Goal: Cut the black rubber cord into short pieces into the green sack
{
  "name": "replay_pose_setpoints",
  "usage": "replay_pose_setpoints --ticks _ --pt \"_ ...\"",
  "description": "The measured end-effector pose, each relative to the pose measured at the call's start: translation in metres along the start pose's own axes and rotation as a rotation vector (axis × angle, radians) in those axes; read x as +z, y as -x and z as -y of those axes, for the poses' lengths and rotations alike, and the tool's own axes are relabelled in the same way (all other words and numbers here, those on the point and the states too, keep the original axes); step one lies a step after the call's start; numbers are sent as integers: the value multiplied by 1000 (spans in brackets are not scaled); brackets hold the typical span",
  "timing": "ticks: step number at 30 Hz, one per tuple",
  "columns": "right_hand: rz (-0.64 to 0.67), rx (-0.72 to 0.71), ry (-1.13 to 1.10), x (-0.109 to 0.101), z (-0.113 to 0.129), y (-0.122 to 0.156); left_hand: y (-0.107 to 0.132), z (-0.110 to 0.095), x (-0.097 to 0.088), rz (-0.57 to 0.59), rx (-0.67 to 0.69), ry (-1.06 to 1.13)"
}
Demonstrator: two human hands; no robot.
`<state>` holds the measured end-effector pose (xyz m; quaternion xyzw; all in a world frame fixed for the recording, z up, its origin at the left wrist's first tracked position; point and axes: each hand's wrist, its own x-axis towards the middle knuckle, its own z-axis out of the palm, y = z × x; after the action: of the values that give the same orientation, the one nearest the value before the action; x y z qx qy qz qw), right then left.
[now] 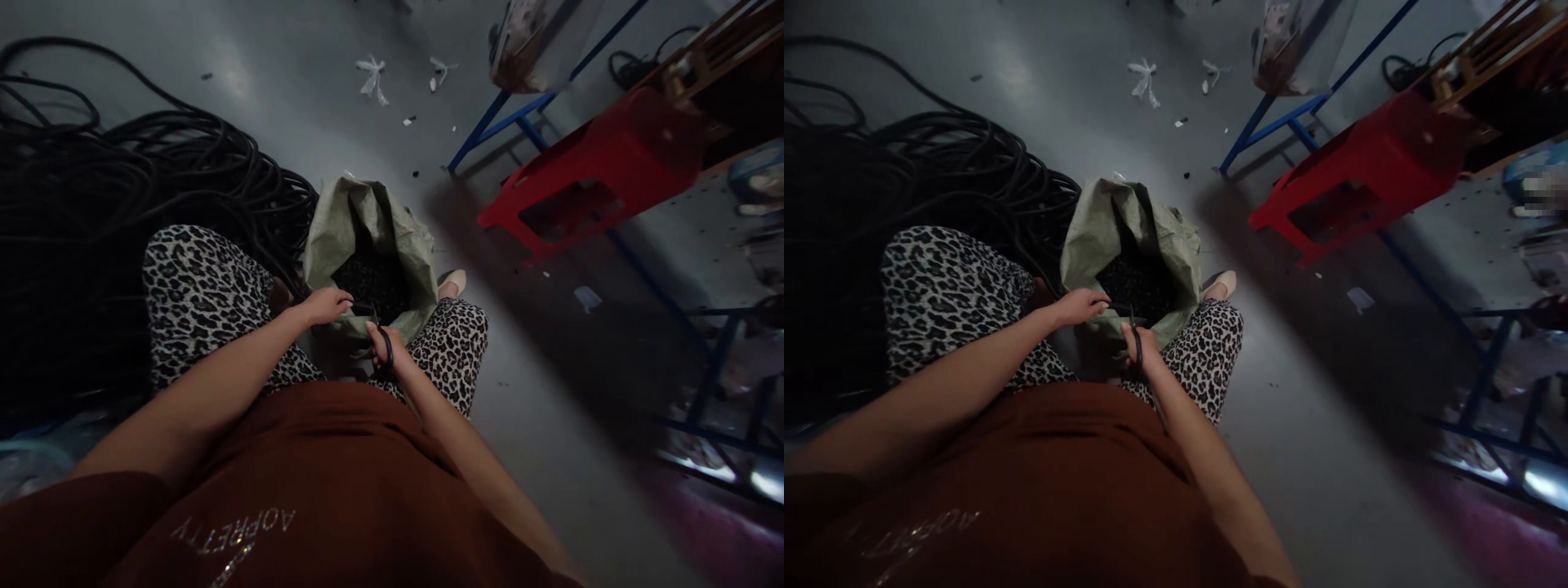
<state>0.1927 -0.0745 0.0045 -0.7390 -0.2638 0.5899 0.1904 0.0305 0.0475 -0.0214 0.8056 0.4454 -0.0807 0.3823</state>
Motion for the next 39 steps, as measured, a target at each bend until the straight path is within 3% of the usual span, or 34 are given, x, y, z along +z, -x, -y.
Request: replay_pose_setpoints --ticks 18,28,39 --pt "-42 38 -26 -3 -6 -3 -1 2 -1 -20 11 67" --pt "142 -19 -124 2 -14 -7 0 -5 -7 -3 -17 155" --pt "161 -15 -132 6 -10 -11 1 -3 -2 31 37 213"
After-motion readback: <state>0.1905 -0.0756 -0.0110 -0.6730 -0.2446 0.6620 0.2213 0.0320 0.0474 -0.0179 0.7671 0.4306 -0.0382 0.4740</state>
